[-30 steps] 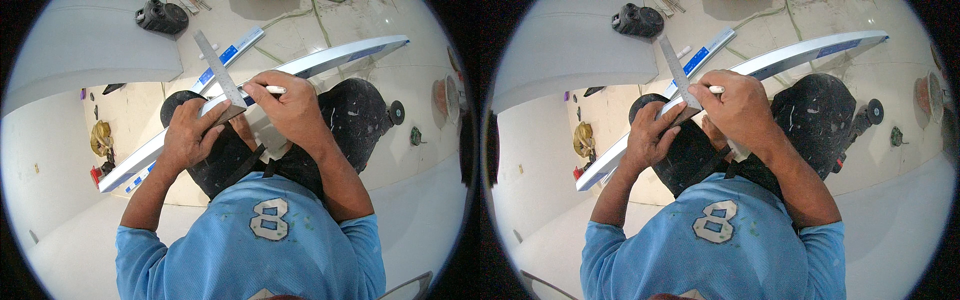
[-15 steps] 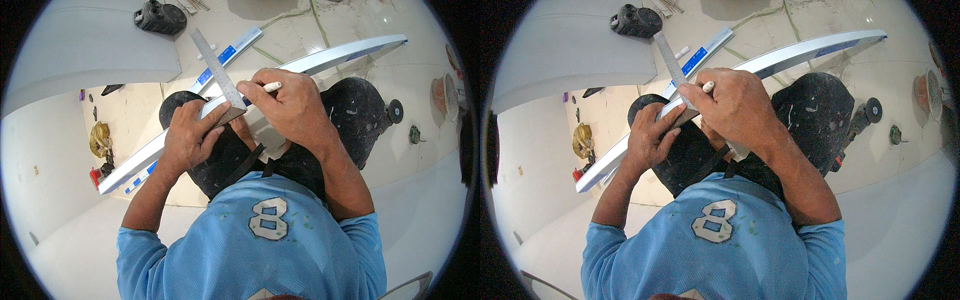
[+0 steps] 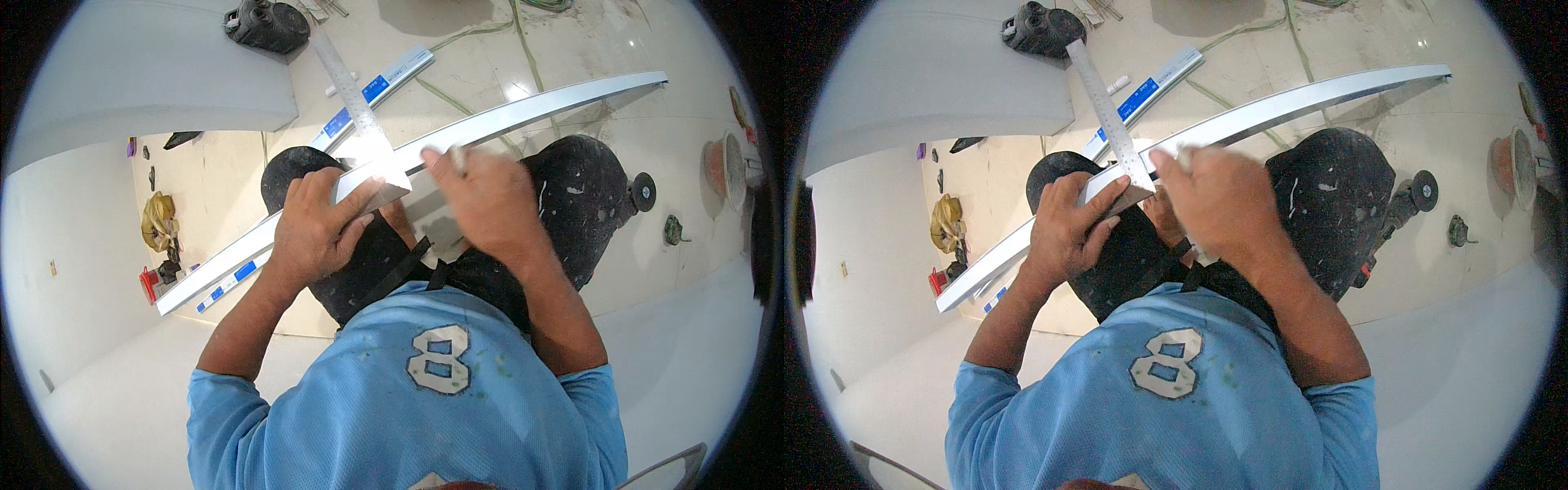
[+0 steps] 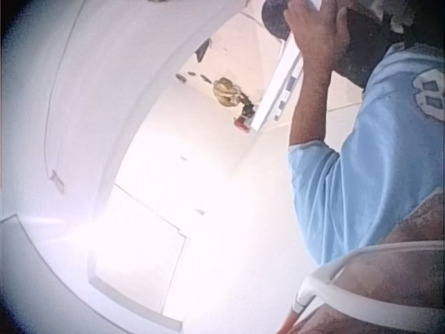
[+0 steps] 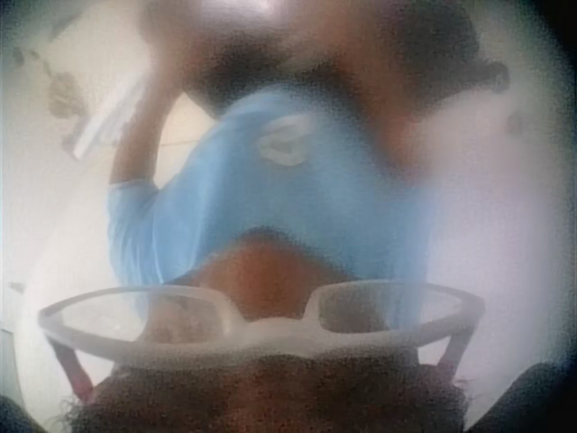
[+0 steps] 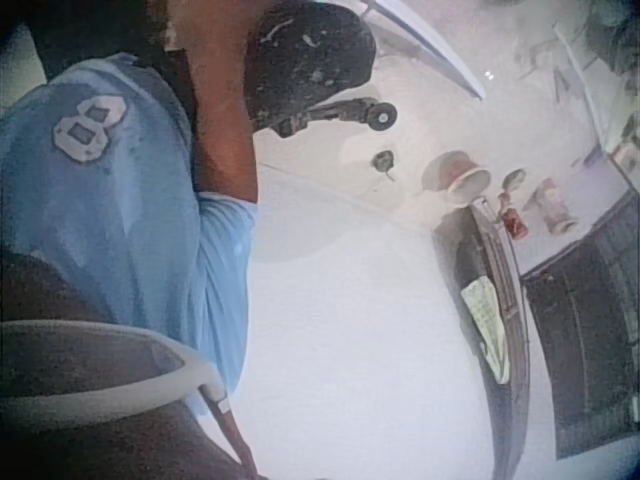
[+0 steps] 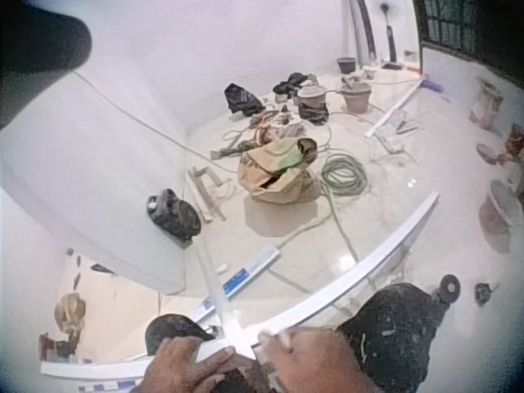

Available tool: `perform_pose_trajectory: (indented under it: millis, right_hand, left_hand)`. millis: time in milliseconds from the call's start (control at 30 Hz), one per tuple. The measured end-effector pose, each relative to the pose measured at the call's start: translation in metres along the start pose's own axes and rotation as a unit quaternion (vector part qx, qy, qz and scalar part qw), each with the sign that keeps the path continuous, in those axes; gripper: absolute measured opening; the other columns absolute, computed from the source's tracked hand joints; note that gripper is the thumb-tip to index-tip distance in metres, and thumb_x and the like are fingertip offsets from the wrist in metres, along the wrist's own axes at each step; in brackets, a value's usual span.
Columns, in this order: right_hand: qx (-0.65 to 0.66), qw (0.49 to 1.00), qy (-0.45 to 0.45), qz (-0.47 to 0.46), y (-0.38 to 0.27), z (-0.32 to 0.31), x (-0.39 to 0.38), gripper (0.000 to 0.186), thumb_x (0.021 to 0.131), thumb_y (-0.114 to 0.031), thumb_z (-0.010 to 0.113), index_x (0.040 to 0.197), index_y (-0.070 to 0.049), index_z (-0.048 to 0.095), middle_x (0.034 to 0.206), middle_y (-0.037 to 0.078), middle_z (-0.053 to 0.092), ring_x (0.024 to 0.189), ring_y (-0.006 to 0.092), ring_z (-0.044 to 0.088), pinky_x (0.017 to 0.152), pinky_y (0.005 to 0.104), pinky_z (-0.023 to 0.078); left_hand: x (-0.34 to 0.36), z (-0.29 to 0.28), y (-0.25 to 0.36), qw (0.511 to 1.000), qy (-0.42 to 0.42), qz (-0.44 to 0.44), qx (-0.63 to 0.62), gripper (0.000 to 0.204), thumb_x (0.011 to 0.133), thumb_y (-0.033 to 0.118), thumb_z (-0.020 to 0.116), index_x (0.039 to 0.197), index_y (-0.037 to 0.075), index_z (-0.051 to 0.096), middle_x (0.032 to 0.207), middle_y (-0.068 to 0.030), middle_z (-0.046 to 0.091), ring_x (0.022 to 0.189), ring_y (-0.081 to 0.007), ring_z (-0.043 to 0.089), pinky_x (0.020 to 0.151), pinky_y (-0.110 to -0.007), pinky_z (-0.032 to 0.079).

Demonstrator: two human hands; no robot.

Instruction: The person measures and marks aluminum extrusion profiles with a tape measure, ruler, and marker. They then use an angle grinder to cut the profiles at the marked points and inspect the cut ends.

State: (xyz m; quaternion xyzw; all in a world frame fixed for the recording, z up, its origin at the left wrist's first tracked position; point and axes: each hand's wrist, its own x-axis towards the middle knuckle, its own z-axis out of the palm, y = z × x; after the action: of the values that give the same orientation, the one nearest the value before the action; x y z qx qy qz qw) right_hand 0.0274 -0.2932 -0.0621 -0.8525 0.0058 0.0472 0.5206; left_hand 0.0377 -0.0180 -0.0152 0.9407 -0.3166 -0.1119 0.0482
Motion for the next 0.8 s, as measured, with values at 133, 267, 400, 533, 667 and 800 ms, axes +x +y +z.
perform_pose_trajectory:
  millis: [133, 267, 400, 533, 667, 800]
  right_hand:
    - [0.090, 0.984, -0.137, 0.065, 0.027, 0.050, -0.013, 0.048, 0.113, -0.043, 0.064, 0.103, 0.002, 0.077, 0.080, 0.016, 0.080, 0.072, 0.0310, 0.078, 0.072, 0.0459, 0.062]
    - [0.263, 0.922, -0.199, 0.206, 0.019, 0.054, -0.009, 0.046, 0.114, -0.037, 0.061, 0.104, 0.005, 0.077, 0.078, 0.012, 0.080, 0.062, 0.0211, 0.073, 0.064, 0.0394, 0.060]
    - [0.257, 0.916, -0.206, 0.231, 0.011, 0.043, -0.007, 0.046, 0.114, -0.037, 0.061, 0.104, 0.005, 0.077, 0.077, 0.011, 0.079, 0.061, 0.0183, 0.071, 0.061, 0.0354, 0.058]
    - [0.277, 0.912, -0.213, 0.215, 0.009, 0.038, -0.003, 0.047, 0.114, -0.038, 0.062, 0.104, 0.005, 0.077, 0.076, 0.011, 0.078, 0.060, 0.0163, 0.070, 0.058, 0.0334, 0.056]
    - [0.313, 0.904, -0.198, 0.213, 0.010, 0.042, -0.005, 0.047, 0.114, -0.039, 0.063, 0.103, 0.005, 0.076, 0.076, 0.010, 0.078, 0.059, 0.0148, 0.067, 0.056, 0.0325, 0.054]
    - [0.343, 0.900, -0.176, 0.202, 0.013, 0.055, 0.001, 0.046, 0.114, -0.039, 0.063, 0.102, 0.004, 0.075, 0.075, 0.009, 0.076, 0.057, 0.0135, 0.065, 0.054, 0.0313, 0.052]
  left_hand:
    - [-0.003, 0.002, 0.007, 1.000, -0.010, -0.007, 0.026, 0.071, 0.097, 0.022, 0.083, 0.164, 0.032, 0.062, 0.137, -0.0210, 0.063, 0.121, -0.0383, 0.063, 0.105, -0.052, 0.051]
    - [0.003, -0.014, 0.008, 0.988, -0.013, -0.084, -0.129, 0.065, 0.102, 0.027, 0.077, 0.164, 0.020, 0.061, 0.138, -0.0247, 0.067, 0.126, -0.0391, 0.064, 0.109, -0.051, 0.051]
    - [0.032, -0.031, -0.038, 0.923, -0.191, -0.207, -0.264, 0.065, 0.108, 0.044, 0.070, 0.163, 0.010, 0.061, 0.143, -0.0248, 0.068, 0.134, -0.0383, 0.065, 0.116, -0.049, 0.050]
    - [0.045, -0.028, -0.058, 0.903, -0.321, -0.183, -0.219, 0.070, 0.109, 0.050, 0.068, 0.162, 0.004, 0.061, 0.147, -0.0252, 0.068, 0.138, -0.0371, 0.064, 0.118, -0.048, 0.050]
    - [0.042, -0.029, -0.058, 0.939, -0.244, -0.115, -0.213, 0.066, 0.107, 0.046, 0.071, 0.152, -0.002, 0.065, 0.139, -0.0256, 0.071, 0.126, -0.0413, 0.070, 0.111, -0.048, 0.054]
    - [0.048, -0.035, -0.045, 0.985, -0.092, -0.107, -0.098, 0.064, 0.099, 0.034, 0.082, 0.150, 0.001, 0.063, 0.135, -0.0242, 0.069, 0.123, -0.0431, 0.070, 0.112, -0.053, 0.054]
